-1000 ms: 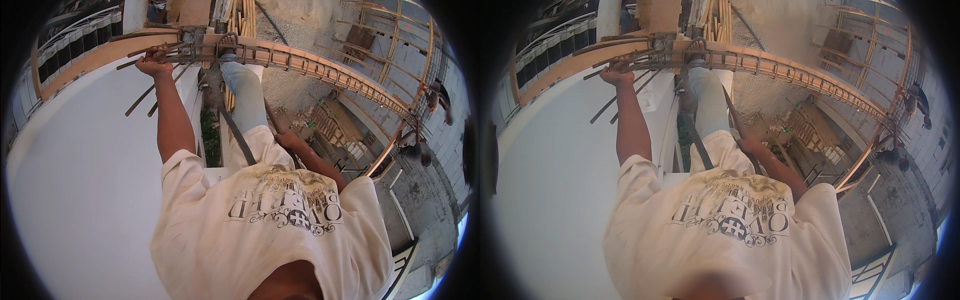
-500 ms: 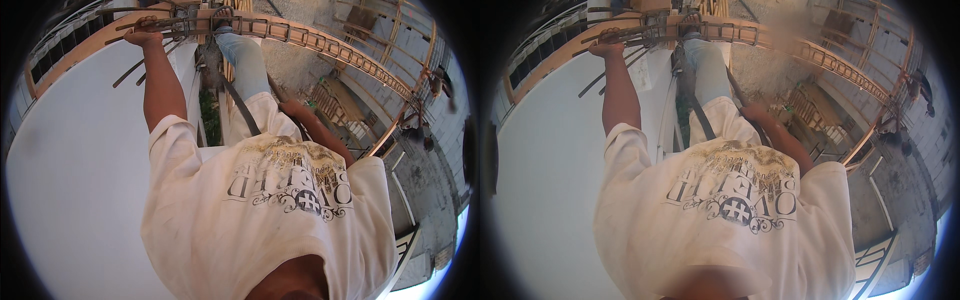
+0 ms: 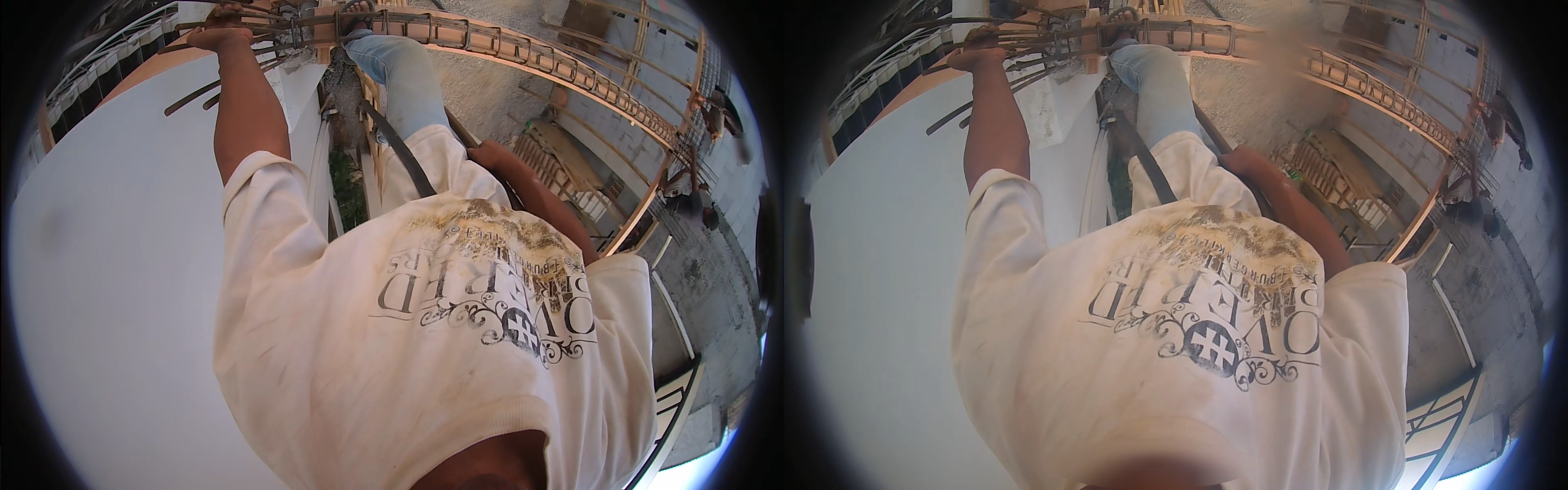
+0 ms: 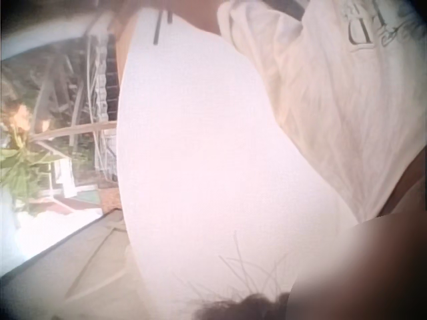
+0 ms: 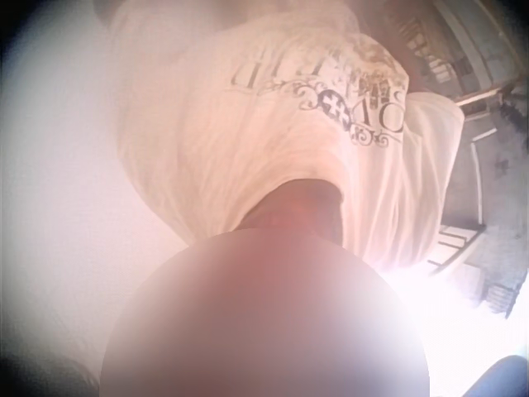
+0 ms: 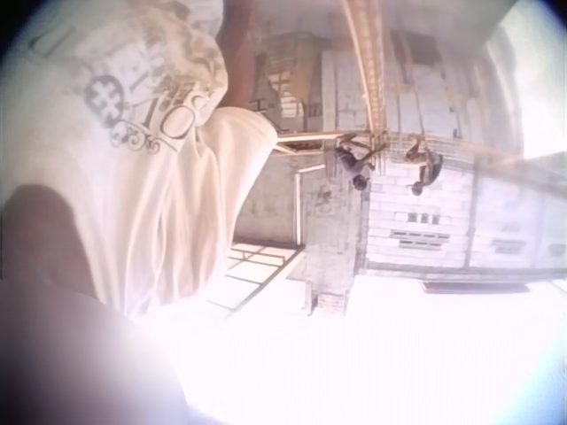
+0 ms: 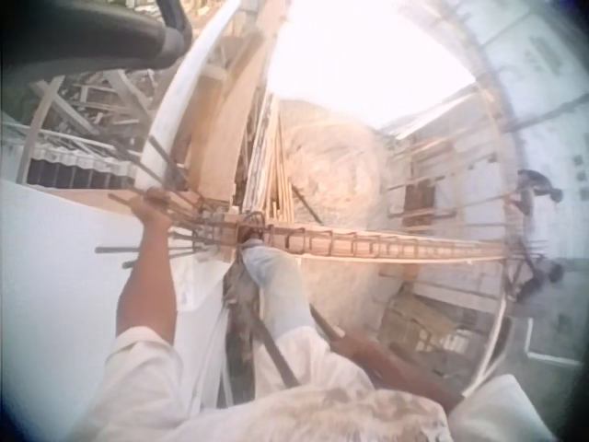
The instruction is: The person uses a hammer to bend and secure metal rebar rods into a curved framework on a construction site. They repeatedly strike the rods to shape them and fit them into the structure.
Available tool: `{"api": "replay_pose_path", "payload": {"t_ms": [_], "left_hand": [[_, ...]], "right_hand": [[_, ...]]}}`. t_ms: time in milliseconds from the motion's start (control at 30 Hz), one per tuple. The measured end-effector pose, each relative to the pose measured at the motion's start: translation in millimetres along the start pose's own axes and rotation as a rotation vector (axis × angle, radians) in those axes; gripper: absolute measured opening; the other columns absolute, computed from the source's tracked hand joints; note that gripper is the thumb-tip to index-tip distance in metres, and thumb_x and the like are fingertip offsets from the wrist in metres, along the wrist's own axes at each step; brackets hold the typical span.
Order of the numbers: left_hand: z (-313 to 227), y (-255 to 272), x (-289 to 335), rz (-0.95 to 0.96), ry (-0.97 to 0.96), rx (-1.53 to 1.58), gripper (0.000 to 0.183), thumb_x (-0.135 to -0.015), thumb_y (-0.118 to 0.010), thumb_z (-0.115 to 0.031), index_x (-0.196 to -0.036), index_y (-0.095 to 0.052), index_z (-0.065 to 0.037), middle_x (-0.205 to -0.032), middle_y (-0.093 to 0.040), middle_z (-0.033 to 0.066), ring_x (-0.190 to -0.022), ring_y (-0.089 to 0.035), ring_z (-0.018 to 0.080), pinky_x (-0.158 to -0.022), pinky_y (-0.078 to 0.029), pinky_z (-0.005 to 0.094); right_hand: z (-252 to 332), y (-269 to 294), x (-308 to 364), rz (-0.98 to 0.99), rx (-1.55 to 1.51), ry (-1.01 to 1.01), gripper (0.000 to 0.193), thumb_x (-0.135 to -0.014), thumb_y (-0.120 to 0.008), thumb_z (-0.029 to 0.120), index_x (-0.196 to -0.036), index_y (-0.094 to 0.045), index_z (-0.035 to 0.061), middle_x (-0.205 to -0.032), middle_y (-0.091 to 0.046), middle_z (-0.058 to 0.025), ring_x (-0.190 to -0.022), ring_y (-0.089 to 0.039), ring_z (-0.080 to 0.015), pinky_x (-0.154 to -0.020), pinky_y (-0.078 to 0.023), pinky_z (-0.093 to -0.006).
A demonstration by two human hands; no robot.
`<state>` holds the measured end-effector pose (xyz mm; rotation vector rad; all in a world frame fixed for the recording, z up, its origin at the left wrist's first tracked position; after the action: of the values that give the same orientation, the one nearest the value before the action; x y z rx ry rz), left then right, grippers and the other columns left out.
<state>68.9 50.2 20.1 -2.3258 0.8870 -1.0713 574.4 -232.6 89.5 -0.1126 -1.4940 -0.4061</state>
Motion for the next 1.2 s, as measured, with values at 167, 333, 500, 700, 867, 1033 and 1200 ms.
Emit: {"api": "replay_pose_path", "payload": {"t_ms": [167,333,500,700,867,1033,1200], "left_hand": [[-4,-11,9,-0.129,-0.012,-0.039,0.042,-0.076,-0.027,-0.037,-0.063,-0.047,-0.002,-0.057,-0.05,0.0146,-0.054,-0.051,0.0294,-0.058,-0.045,0.0408],[-7,-4,2,-0.135,0.047,-0.066,0.037,-0.072,-0.028,-0.033,-0.062,-0.046,-0.002,-0.058,-0.051,0.015,-0.056,-0.052,0.0305,-0.059,-0.047,0.0416],[-14,6,-10,-0.148,0.068,-0.07,0.048,-0.078,-0.024,-0.034,-0.061,-0.049,0.004,-0.061,-0.053,0.0223,-0.058,-0.056,0.0378,-0.064,-0.051,0.045],[-16,10,-15,-0.172,0.046,0.002,0.044,-0.08,-0.027,-0.029,-0.069,-0.048,0.009,-0.066,-0.052,0.0265,-0.063,-0.055,0.0398,-0.069,-0.05,0.0497],[-16,21,-17,-0.142,0.027,-0.002,0.043,-0.077,-0.031,-0.029,-0.07,-0.05,0.009,-0.066,-0.051,0.0267,-0.064,-0.054,0.0402,-0.07,-0.048,0.0496],[-18,32,-19,-0.13,0.016,0.017,0.044,-0.076,-0.032,-0.029,-0.073,-0.05,0.01,-0.069,-0.052,0.0273,-0.066,-0.055,0.0406,-0.072,-0.048,0.0498],[-20,32,-17,-0.093,0.023,-0.001,0.039,-0.071,-0.035,-0.029,-0.069,-0.049,0.008,-0.067,-0.051,0.0257,-0.067,-0.054,0.0403,-0.071,-0.047,0.0488]], "right_hand": [[18,6,25,-0.07,-0.067,-0.1,0.053,-0.075,-0.053,0.038,-0.095,-0.064,-0.0096,-0.098,-0.061,-0.0334,-0.094,-0.061,-0.0433,-0.084,-0.047,-0.0433],[28,0,38,-0.073,-0.126,-0.12,0.052,-0.073,-0.056,0.037,-0.095,-0.065,-0.009,-0.097,-0.063,-0.0308,-0.092,-0.063,-0.041,-0.081,-0.049,-0.0428],[27,-18,32,-0.084,-0.236,-0.178,0.044,-0.072,-0.059,0.03,-0.098,-0.066,-0.0047,-0.1,-0.065,-0.0232,-0.095,-0.064,-0.0346,-0.08,-0.05,-0.04],[30,-28,26,-0.096,-0.228,-0.188,0.04,-0.07,-0.057,0.024,-0.101,-0.067,-0.0004,-0.102,-0.066,-0.0189,-0.096,-0.064,-0.0317,-0.081,-0.05,-0.0388],[37,-23,34,-0.085,-0.25,-0.211,0.039,-0.071,-0.056,0.022,-0.101,-0.067,0.0004,-0.102,-0.067,-0.0178,-0.095,-0.064,-0.0316,-0.081,-0.05,-0.0397],[40,-21,34,-0.078,-0.264,-0.139,0.038,-0.075,-0.054,0.027,-0.092,-0.068,-0.0041,-0.098,-0.065,-0.024,-0.094,-0.063,-0.037,-0.081,-0.049,-0.0423],[42,-19,30,-0.085,-0.286,-0.152,0.038,-0.074,-0.054,0.027,-0.091,-0.068,-0.0041,-0.097,-0.065,-0.0248,-0.094,-0.063,-0.0374,-0.082,-0.049,-0.0427]]}}
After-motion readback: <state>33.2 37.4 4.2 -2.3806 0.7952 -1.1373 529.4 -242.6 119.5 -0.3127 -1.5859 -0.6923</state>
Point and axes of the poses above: each hand's wrist, its own x-axis away from the middle knuckle, its own y-axis out of the back of the hand, z = x × y, the point moved 2 cm from there along -x, towards the middle knuckle
